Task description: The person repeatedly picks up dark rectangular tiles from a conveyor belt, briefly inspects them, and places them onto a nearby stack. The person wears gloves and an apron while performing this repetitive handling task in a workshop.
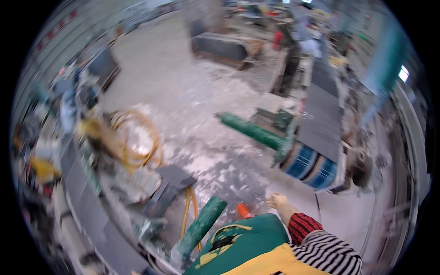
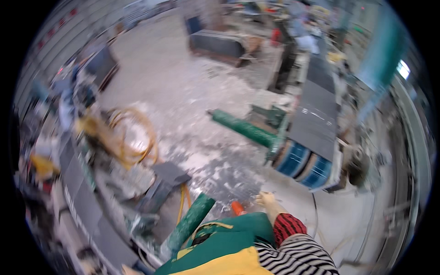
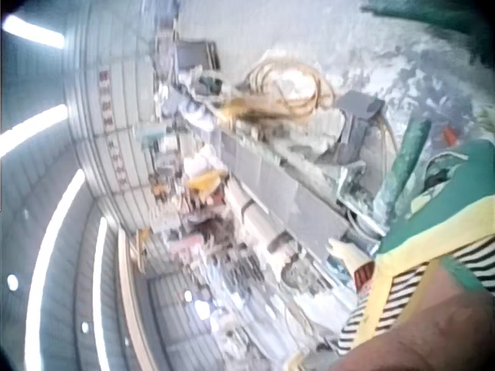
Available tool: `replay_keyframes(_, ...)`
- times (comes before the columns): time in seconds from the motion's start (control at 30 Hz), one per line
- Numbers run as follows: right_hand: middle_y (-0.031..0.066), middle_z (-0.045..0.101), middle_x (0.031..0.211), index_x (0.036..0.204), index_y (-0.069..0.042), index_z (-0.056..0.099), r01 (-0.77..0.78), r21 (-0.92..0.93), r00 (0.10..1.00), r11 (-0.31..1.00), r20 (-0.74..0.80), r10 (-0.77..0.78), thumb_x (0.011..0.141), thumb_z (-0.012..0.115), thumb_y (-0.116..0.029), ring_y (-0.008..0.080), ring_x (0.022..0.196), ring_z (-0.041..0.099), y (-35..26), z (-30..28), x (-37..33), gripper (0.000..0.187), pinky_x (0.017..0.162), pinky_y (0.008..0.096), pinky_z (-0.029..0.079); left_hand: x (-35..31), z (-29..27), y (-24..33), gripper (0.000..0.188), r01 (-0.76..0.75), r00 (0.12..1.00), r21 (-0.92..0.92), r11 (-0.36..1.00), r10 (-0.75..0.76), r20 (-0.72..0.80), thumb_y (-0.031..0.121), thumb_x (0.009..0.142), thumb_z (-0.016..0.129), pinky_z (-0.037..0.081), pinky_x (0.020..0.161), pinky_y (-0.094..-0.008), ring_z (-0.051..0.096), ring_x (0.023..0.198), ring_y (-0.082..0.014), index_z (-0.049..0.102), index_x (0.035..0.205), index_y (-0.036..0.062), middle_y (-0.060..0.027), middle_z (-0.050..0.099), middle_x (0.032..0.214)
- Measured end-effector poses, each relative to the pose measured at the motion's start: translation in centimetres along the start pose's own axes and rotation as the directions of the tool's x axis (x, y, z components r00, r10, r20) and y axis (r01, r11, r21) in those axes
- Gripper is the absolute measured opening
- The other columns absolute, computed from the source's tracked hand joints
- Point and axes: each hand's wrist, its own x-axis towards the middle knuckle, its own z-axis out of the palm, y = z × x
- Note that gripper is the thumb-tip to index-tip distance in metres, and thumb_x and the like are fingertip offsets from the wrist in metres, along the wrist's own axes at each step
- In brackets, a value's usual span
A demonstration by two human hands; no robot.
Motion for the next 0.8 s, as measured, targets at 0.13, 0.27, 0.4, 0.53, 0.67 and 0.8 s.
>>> replay_keyframes(0.13,0.019,0.064,0.104,0.12,-0.005,0.052,0.11,0.067,0.994,0.992,0.022,-0.111,0.094,0.056,-0.023,0.0306,0.086,0.067,0.8,-1.0,-1.2,0.032,0.07,0.0386,0.057,-0.7,0.2,1.7,0.038,0.119,0.98,-0.046,0.992,-0.125,-0.158,0.029,0.085,0.064,0.047,0.085,-0.0373,0.057,0.095,-0.0213,0.062,0.113,0.0038,-0.0075,0.062,0.106)
replay_keyframes(0.27,0.0155,0.063,0.102,0.117,-0.007,0.052,-0.015,0.104,0.997,0.994,0.072,0.008,0.094,0.057,-0.024,0.0285,0.086,0.065,3.1,-3.5,-1.1,0.029,0.07,0.0376,0.055,-3.2,-0.4,4.3,0.052,0.143,0.914,-0.156,0.977,-0.191,-0.358,0.021,0.086,0.069,0.045,0.062,-0.0256,0.057,0.077,-0.0156,0.05,0.134,0.0114,-0.003,0.059,0.095)
replay_keyframes(0.4,0.0133,0.062,0.095,0.108,-0.005,0.054,0.066,0.116,0.941,0.991,0.323,-0.101,0.095,0.055,-0.024,0.0251,0.08,0.063,3.2,-6.0,-2.2,0.023,0.065,0.0337,0.052,-4.1,1.6,4.6,0.042,0.159,0.775,-0.548,0.821,-0.448,-0.446,0.027,0.091,0.062,0.055,0.053,-0.0187,0.066,0.09,-0.0223,0.048,0.127,0.0101,-0.0055,0.06,0.117)
replay_keyframes(0.53,0.0129,0.063,0.111,0.129,-0.008,0.048,0.139,-0.028,0.989,0.99,0.059,-0.137,0.094,0.058,-0.031,0.0282,0.093,0.064,1.6,-3.8,-1.8,0.043,0.081,0.0385,0.054,-3.7,1.4,3.7,0.042,0.079,0.829,-0.724,0.685,-0.448,-0.334,0.032,0.096,0.054,0.058,0.059,-0.0197,0.066,0.086,-0.0187,0.046,0.123,0.0009,-0.0077,0.06,0.112)
replay_keyframes(0.67,0.0141,0.063,0.112,0.129,-0.008,0.049,0.14,-0.016,0.977,0.99,0.166,-0.135,0.095,0.057,-0.029,0.0277,0.093,0.064,0.5,-0.8,-1.8,0.041,0.081,0.0379,0.054,-2.9,0.8,3.3,0.039,0.045,0.801,-0.775,0.63,-0.486,-0.348,0.033,0.096,0.052,0.057,0.058,-0.0191,0.065,0.075,-0.0144,0.047,0.117,0.0003,-0.0088,0.06,0.108)
replay_keyframes(0.8,0.0134,0.063,0.11,0.128,-0.009,0.051,0.13,-0.114,0.964,0.985,0.247,-0.099,0.095,0.057,-0.028,0.0262,0.089,0.065,-1.0,2.6,-4.4,0.039,0.078,0.0367,0.054,-3.4,0.8,3.7,0.03,0.008,0.741,-0.733,0.68,-0.496,-0.452,0.034,0.095,0.054,0.051,0.051,-0.0166,0.057,0.06,-0.0091,0.05,0.111,0.0082,-0.0054,0.06,0.1)
